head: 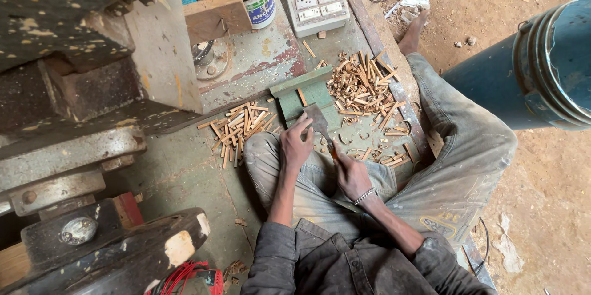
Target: The person sits cross-legged on the workshop floor and uses a chisel to split and trim small wooden pieces, adding finished sticks to a growing pile beside them. They occasionally reposition pieces on a green board and set the chisel down on the floor.
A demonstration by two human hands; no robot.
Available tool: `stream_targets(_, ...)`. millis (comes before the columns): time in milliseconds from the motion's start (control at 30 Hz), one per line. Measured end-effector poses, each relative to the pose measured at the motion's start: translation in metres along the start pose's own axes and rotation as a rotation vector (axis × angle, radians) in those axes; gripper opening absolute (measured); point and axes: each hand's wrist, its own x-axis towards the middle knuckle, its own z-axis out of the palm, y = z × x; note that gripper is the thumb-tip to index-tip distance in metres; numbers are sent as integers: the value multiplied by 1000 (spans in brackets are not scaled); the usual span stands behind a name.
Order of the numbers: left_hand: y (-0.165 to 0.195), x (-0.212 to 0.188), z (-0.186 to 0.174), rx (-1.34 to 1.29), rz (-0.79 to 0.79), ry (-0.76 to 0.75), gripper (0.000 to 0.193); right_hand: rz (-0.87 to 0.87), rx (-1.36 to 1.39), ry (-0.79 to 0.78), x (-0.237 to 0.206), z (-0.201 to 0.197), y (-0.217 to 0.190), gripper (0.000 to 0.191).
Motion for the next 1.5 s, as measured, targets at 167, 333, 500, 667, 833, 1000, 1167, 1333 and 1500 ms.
stream_targets(167, -3, 3, 2, 43, -73, -84, 35, -69, -61, 16, 5, 2, -1, 61)
stream_targets(333, 1, 2, -3, 12, -62, -83, 45, -27, -72, -12, 8, 3, 0, 59)
stream_targets(500, 4, 3, -3, 10, -51, -89, 45, 9, -50, -22, 9, 2, 1, 56)
stream_targets(667, 3, 4, -2, 40, 5, -67, 46, 6, -57, -6, 9, 1, 0, 57)
stream_targets(833, 1, 2, -2, 43, 52, -50, 48, 12, -55, -14, 10, 0, -4, 57)
stream_targets(1000, -1, 2, -1, 36, 26, -68, 49, -12, -60, -2, 13, -2, -9, 58)
stream_targets(1167, 5, 1, -2, 167, 36, -108, 54, 14, -42, -49, 17, -6, -13, 55)
stream_targets(1333, 16, 5, -8, 306, -14, -226, 58, 68, -43, -86, 19, -8, -16, 53)
stream_targets(1500, 17, 6, -8, 391, 25, -240, 58, 90, -46, -89, 19, -7, -15, 54)
